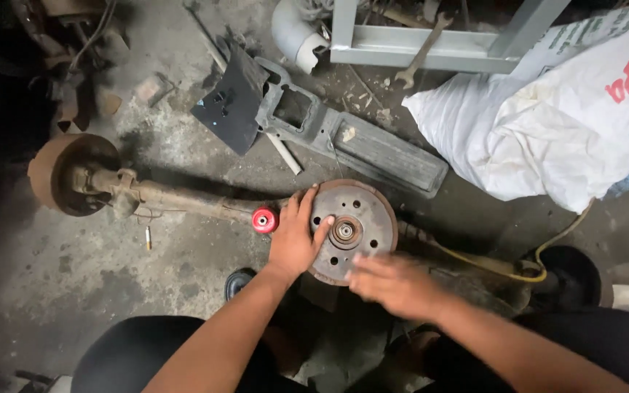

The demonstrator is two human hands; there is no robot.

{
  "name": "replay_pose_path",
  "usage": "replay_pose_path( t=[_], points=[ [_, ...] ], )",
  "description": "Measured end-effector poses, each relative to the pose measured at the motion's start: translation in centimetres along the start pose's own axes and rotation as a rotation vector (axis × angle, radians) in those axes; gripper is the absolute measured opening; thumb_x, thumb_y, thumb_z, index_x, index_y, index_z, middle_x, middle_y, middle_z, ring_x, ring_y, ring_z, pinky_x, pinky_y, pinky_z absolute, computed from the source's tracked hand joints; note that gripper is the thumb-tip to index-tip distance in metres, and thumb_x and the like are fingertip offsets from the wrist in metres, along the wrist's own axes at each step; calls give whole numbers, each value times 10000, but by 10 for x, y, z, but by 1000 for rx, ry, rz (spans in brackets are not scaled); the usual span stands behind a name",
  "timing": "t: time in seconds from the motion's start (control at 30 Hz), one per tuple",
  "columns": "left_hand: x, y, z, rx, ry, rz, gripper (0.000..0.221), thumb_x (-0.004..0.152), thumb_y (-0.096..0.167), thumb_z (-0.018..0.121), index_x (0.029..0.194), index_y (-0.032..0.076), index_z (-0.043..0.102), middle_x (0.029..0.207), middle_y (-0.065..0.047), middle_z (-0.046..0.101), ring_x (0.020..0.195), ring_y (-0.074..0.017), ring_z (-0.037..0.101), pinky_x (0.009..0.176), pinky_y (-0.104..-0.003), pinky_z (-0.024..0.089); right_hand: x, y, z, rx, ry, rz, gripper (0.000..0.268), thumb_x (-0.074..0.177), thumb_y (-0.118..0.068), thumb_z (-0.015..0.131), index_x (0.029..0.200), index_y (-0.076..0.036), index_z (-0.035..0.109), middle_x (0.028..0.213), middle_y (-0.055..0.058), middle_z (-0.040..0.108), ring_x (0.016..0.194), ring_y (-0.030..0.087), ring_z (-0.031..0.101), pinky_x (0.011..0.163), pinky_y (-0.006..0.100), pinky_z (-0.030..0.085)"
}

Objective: Cleaning a brake drum on an axle assembly using a small brush and hands in a workshop environment.

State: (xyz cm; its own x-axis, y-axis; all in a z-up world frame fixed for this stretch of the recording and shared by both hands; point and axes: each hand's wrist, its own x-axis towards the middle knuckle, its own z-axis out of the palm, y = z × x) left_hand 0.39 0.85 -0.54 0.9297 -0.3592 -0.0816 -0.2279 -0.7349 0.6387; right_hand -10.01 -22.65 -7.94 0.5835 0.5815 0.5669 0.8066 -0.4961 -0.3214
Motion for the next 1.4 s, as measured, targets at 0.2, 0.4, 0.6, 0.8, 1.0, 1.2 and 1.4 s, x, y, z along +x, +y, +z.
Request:
replay_pose_path(
  t=[0.2, 0.4, 0.6, 0.8, 1.0, 1.2, 1.4],
  points=[
    [0, 1, 0, 29, -21, -11, 654, 1036, 479, 484, 1595, 205, 283, 1446, -183, 437, 1306, -438, 501, 1022, -572, 501, 22, -14, -19, -320, -162, 167, 206, 924, -233, 606, 1064, -255, 756, 1142, -44, 722, 1184, 257, 623, 1094, 453, 460],
    [0, 2, 1, 37, 1, 13, 665, 1035, 477, 498, 1592, 177, 291, 1425, -211, 449, 1282, -457, 512, 999, -580, 513, -1, 49, -29, -189, -15, 111, 298, 952, -109, 587, 1209, -154, 731, 1344, 30, 687, 1334, 280, 578, 1182, 523, 348],
    [1, -3, 3, 40, 8, 33, 684, 1020, 467, 526, 1590, 171, 291, 1435, -226, 439, 1288, -474, 504, 1004, -590, 505, -1, 13, -8, -119, -108, -150, 259, 942, -136, 634, 1173, -173, 742, 1350, 28, 681, 1342, 303, 555, 1126, 586, 359],
    [1, -2, 2, 43, -11, 16, 672, 1036, 500, 483, 1589, 168, 296, 1427, -216, 442, 1300, -458, 500, 992, -575, 515, -5, 34, -25, -198, -31, 202, 325, 945, -101, 575, 1223, -185, 722, 1410, 12, 644, 1370, 251, 546, 1226, 536, 293],
    [1, -2, 0, 39, -11, 31, 675, 1037, 476, 492, 1599, 172, 274, 1420, -231, 450, 1286, -473, 508, 998, -580, 513, -7, 44, -10, -253, -54, 204, 371, 911, -93, 553, 1231, -192, 711, 1412, 27, 637, 1390, 264, 524, 1227, 558, 272],
    [0, -12, 9, 52, 55, 82, 599, 1060, 403, 477, 1585, 174, 304, 1388, -233, 467, 1238, -479, 534, 1013, -571, 497, -15, 59, -15, -307, -87, 192, 417, 877, -86, 530, 1240, -200, 700, 1413, 43, 629, 1410, 277, 502, 1228, 580, 250],
    [4, -15, 8, -209, 7, 62, 598, 1049, 458, 314, 1570, 164, 308, 1444, -236, 420, 1295, -450, 442, 1035, -579, 415, -2, -2, -3, -104, -198, -27, 514, 907, -51, 652, 1386, -232, 612, 1518, 11, 520, 1441, 279, 457, 1206, 571, 297]
  ],
)
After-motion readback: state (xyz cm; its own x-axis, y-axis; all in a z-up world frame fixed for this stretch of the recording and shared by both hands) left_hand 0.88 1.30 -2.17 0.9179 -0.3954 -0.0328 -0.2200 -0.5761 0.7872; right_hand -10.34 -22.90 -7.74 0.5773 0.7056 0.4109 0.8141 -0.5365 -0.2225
